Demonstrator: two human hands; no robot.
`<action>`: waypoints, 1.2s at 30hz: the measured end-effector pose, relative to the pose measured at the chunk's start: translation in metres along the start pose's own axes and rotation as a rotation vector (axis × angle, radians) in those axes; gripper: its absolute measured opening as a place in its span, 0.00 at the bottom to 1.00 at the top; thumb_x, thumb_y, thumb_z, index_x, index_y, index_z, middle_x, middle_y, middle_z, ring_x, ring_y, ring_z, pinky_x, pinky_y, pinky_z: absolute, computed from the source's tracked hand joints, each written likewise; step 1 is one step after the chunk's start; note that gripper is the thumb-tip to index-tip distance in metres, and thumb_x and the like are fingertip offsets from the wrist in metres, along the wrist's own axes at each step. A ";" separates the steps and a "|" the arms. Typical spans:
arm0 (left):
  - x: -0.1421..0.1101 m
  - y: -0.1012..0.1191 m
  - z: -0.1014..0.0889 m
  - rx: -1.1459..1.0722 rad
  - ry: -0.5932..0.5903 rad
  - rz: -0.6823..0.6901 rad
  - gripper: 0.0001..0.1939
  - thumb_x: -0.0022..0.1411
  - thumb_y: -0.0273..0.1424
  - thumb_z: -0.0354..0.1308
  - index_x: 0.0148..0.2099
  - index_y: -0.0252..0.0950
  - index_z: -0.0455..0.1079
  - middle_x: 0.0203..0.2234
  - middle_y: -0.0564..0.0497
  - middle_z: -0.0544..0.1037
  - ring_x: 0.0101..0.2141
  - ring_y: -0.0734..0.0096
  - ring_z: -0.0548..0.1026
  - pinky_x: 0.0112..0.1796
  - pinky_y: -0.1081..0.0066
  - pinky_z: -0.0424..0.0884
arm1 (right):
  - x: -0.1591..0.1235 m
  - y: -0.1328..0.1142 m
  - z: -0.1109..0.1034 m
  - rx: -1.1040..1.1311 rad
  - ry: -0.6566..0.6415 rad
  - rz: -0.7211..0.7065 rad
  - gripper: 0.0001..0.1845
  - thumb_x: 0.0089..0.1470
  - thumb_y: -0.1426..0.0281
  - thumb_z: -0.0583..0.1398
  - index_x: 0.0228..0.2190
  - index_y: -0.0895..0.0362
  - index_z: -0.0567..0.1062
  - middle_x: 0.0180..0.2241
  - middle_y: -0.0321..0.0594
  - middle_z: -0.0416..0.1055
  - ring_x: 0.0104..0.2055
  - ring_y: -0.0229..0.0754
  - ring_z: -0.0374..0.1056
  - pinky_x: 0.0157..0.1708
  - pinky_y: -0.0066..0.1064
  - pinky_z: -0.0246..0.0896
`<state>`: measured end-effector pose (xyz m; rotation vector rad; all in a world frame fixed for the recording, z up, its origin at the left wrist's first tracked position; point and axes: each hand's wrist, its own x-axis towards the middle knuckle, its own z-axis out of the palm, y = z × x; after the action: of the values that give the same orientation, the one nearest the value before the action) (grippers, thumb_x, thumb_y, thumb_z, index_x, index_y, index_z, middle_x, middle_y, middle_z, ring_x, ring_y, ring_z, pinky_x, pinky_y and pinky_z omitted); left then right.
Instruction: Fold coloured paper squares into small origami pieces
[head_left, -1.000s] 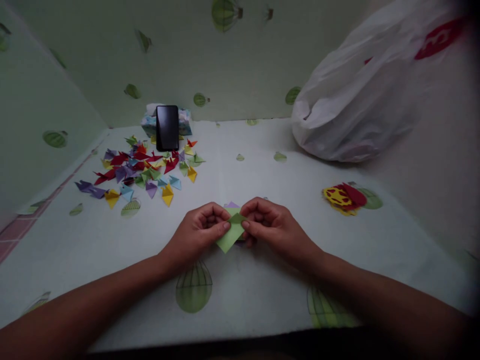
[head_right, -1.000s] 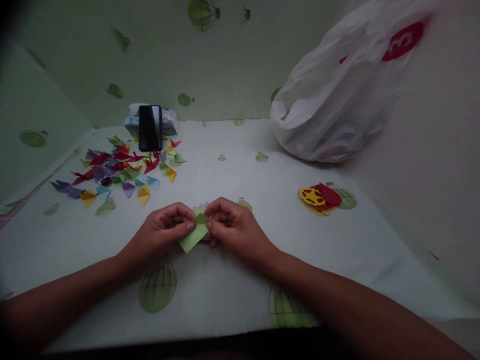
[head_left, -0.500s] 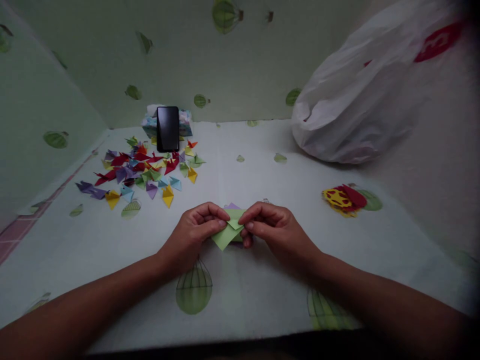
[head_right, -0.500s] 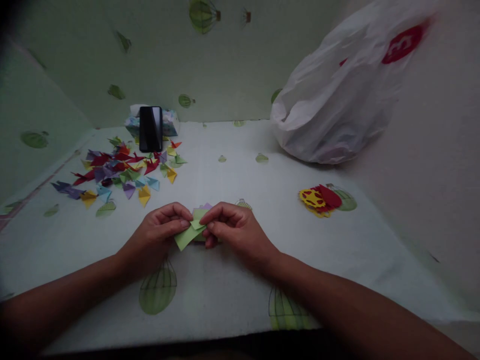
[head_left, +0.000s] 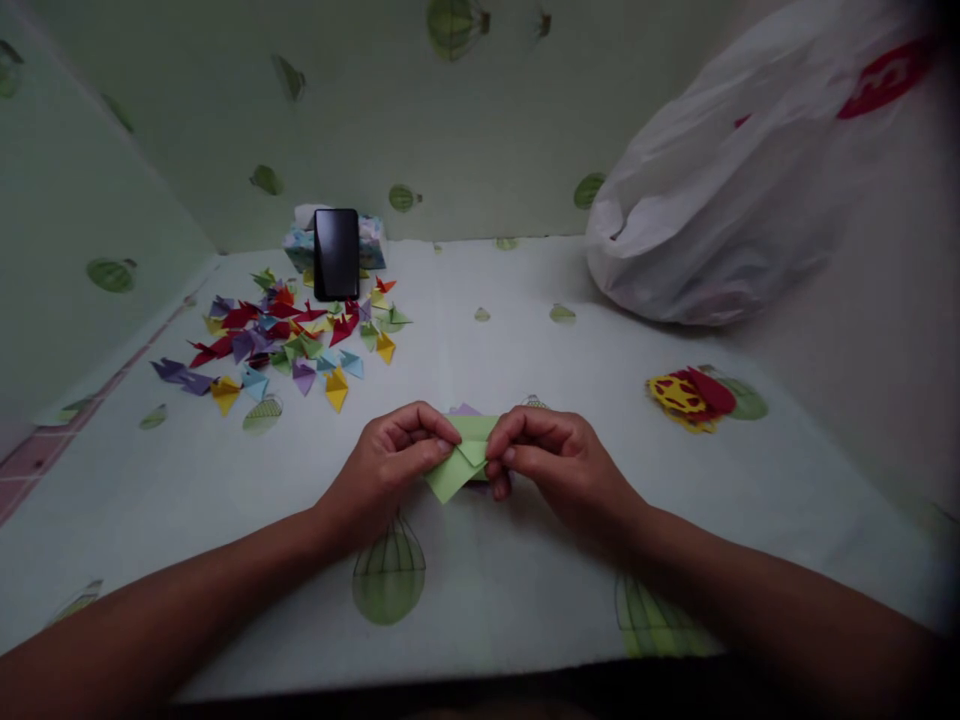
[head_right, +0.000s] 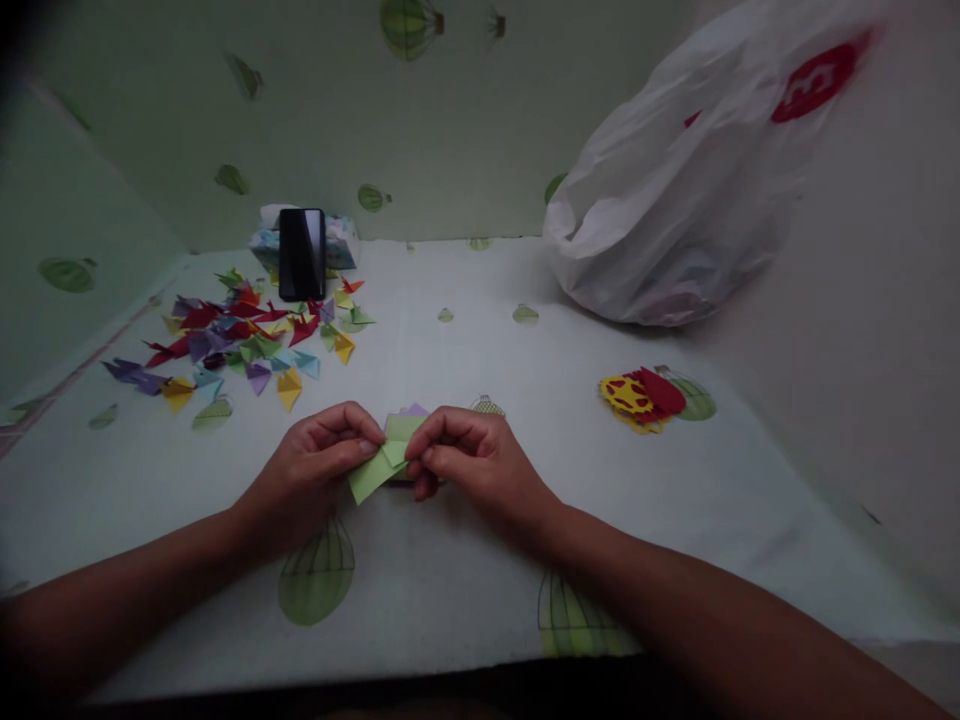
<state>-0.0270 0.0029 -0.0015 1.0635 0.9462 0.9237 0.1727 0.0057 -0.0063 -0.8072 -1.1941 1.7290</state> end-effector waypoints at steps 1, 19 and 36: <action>0.000 0.001 0.000 0.035 0.010 0.021 0.01 0.58 0.27 0.61 0.34 0.36 0.72 0.24 0.54 0.76 0.26 0.76 0.71 0.30 0.75 0.64 | 0.000 0.000 0.000 0.010 0.000 0.003 0.04 0.50 0.78 0.61 0.27 0.59 0.77 0.23 0.34 0.75 0.23 0.33 0.70 0.27 0.27 0.67; -0.007 0.008 0.002 0.389 0.069 0.214 0.04 0.58 0.29 0.58 0.33 0.35 0.74 0.23 0.53 0.73 0.25 0.74 0.68 0.26 0.74 0.63 | 0.002 -0.001 0.000 0.043 0.009 0.043 0.04 0.49 0.77 0.60 0.27 0.59 0.76 0.23 0.35 0.75 0.23 0.34 0.69 0.27 0.28 0.65; -0.001 0.011 0.004 0.282 0.007 -0.004 0.12 0.60 0.37 0.61 0.29 0.34 0.73 0.22 0.54 0.73 0.24 0.76 0.67 0.27 0.75 0.63 | -0.003 -0.011 0.001 -0.371 -0.012 -0.150 0.10 0.48 0.79 0.56 0.24 0.57 0.76 0.22 0.35 0.73 0.25 0.36 0.70 0.29 0.30 0.66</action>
<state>-0.0250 0.0030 0.0106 1.2955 1.1058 0.8057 0.1762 0.0049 0.0047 -0.8969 -1.5694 1.4120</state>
